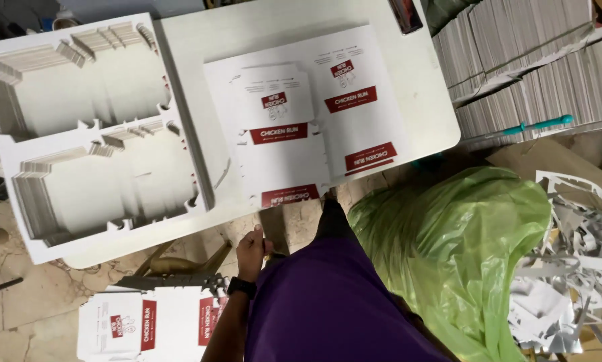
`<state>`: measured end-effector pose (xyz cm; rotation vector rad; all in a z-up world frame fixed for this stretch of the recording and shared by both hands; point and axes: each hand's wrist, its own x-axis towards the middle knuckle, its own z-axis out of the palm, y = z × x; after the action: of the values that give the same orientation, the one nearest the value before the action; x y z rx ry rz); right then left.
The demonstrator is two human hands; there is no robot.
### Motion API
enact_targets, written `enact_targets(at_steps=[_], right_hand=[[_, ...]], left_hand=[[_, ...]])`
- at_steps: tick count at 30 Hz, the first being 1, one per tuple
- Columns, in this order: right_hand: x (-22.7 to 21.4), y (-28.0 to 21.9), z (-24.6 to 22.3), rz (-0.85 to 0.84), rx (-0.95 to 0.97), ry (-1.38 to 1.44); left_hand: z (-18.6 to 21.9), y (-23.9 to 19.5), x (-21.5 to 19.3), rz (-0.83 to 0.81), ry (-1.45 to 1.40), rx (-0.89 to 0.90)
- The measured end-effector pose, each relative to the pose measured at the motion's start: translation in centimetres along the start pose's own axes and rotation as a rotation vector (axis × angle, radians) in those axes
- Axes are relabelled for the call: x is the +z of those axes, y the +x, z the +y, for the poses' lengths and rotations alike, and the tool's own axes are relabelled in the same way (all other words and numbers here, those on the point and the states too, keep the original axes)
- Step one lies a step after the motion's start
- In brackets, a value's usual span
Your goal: Removing excess cardboard frames from die-cut box templates and stacking the finished products.
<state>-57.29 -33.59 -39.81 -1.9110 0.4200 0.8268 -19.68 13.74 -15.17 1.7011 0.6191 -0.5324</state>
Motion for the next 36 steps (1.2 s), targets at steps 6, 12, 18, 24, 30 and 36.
enact_targets(at_steps=[6, 12, 18, 24, 30, 36], right_hand=[[-12.7, 13.0, -14.5, 0.213, 0.123, -0.19], [-24.6, 17.1, -18.8, 0.281, 0.302, -0.134], [-30.0, 22.8, -8.4, 0.164, 0.251, 0.138], [-28.7, 18.4, -14.1, -0.01, 0.226, 0.003], [-28.8, 23.5, -9.8, -0.053, -0.069, -0.449], [-28.4, 27.3, -12.3, -0.082, -0.001, 0.024]], left_hand=[[2.0, 3.3, 8.5, -0.006, -0.486, -0.272], [6.2, 4.7, 14.8, 0.349, -0.953, -0.306], [11.3, 3.3, 15.3, 0.448, -1.036, -0.246], [17.1, 1.1, 15.2, 0.631, -0.852, 0.059], [19.7, -7.5, 8.1, 0.881, -0.807, 0.435], [13.0, -22.8, -4.7, 1.072, -0.74, 0.261]])
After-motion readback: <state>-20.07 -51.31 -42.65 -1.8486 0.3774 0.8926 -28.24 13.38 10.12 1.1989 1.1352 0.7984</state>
